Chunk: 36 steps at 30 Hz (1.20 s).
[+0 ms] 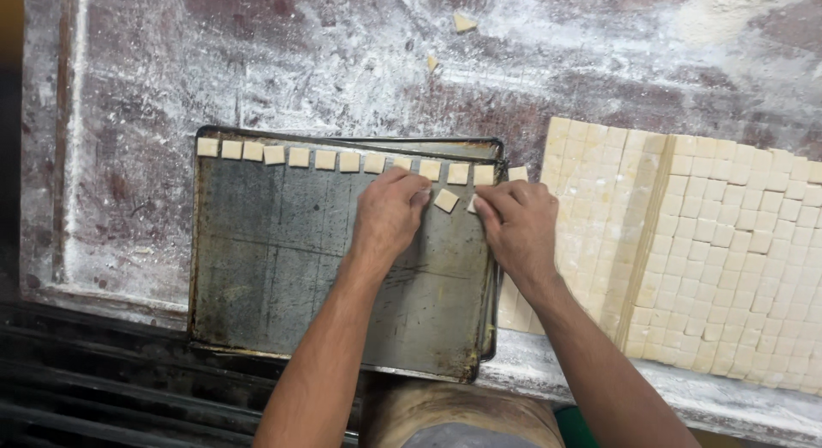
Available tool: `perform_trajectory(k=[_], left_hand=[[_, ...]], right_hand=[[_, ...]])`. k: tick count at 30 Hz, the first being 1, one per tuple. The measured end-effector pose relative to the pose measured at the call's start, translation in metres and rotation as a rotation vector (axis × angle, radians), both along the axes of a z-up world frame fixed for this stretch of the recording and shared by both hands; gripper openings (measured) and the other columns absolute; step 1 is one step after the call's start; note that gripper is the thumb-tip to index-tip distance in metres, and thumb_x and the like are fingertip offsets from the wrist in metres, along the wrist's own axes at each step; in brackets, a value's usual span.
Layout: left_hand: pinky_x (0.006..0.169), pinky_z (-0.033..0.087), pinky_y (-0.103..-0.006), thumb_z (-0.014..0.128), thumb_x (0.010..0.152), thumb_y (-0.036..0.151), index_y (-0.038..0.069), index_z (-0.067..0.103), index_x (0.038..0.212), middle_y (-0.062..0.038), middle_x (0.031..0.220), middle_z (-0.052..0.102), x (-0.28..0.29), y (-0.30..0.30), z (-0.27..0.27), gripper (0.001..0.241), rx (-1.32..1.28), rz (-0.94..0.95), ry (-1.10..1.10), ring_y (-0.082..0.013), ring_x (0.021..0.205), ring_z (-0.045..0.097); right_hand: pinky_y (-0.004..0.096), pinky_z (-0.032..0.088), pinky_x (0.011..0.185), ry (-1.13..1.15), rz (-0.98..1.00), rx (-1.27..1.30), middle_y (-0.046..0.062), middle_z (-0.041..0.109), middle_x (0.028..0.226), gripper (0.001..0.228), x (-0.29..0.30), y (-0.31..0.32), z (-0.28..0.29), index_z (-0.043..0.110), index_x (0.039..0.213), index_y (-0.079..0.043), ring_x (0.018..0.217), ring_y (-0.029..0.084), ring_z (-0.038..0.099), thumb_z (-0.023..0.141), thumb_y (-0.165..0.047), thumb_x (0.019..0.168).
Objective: The person picks small square dough pieces from a floured surface and places them one by one onto a metal baking tray, arranging them in neat rows. The hands continue filling the tray until it is nearly full.
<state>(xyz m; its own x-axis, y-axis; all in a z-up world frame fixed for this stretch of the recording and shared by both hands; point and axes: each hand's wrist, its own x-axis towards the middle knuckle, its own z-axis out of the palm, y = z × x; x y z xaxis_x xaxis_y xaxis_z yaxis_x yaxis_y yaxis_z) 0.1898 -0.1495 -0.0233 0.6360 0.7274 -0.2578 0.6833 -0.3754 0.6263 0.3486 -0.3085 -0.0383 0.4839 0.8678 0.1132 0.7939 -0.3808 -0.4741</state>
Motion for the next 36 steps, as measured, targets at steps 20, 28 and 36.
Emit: perform_trajectory(k=[20,28,36], left_hand=[[0.089,0.062,-0.0464,0.074,0.100,0.019,0.016,0.074,0.121,-0.006,0.109,0.062,-0.013,-0.029,-0.003,0.022,0.178,-0.044,-0.069,-0.0314,0.106,0.072],[0.091,0.056,-0.0486,0.079,0.096,0.023,0.023,0.076,0.111,-0.002,0.112,0.058,0.006,-0.047,0.009,0.016,0.257,-0.088,-0.027,-0.0323,0.108,0.068],[0.080,0.056,-0.0467,0.080,0.088,0.024,0.024,0.078,0.109,0.000,0.105,0.067,0.088,-0.070,-0.005,0.021,0.506,-0.216,-0.224,-0.0299,0.097,0.071]], right_hand=[[0.060,0.038,0.105,-0.155,0.108,-0.117,-0.004,0.068,0.114,0.027,-0.001,-0.009,-0.018,0.078,0.127,-0.036,0.117,0.028,0.058,0.069,-0.045,0.103],[0.063,0.037,0.107,-0.051,0.112,-0.107,-0.005,0.068,0.118,0.029,0.011,-0.028,-0.012,0.075,0.131,-0.036,0.120,0.027,0.057,0.065,-0.045,0.106],[0.059,0.036,0.112,0.135,-0.104,-0.219,0.000,0.070,0.112,0.026,0.040,-0.103,-0.010,0.077,0.129,-0.028,0.120,0.029,0.060,0.065,-0.039,0.108]])
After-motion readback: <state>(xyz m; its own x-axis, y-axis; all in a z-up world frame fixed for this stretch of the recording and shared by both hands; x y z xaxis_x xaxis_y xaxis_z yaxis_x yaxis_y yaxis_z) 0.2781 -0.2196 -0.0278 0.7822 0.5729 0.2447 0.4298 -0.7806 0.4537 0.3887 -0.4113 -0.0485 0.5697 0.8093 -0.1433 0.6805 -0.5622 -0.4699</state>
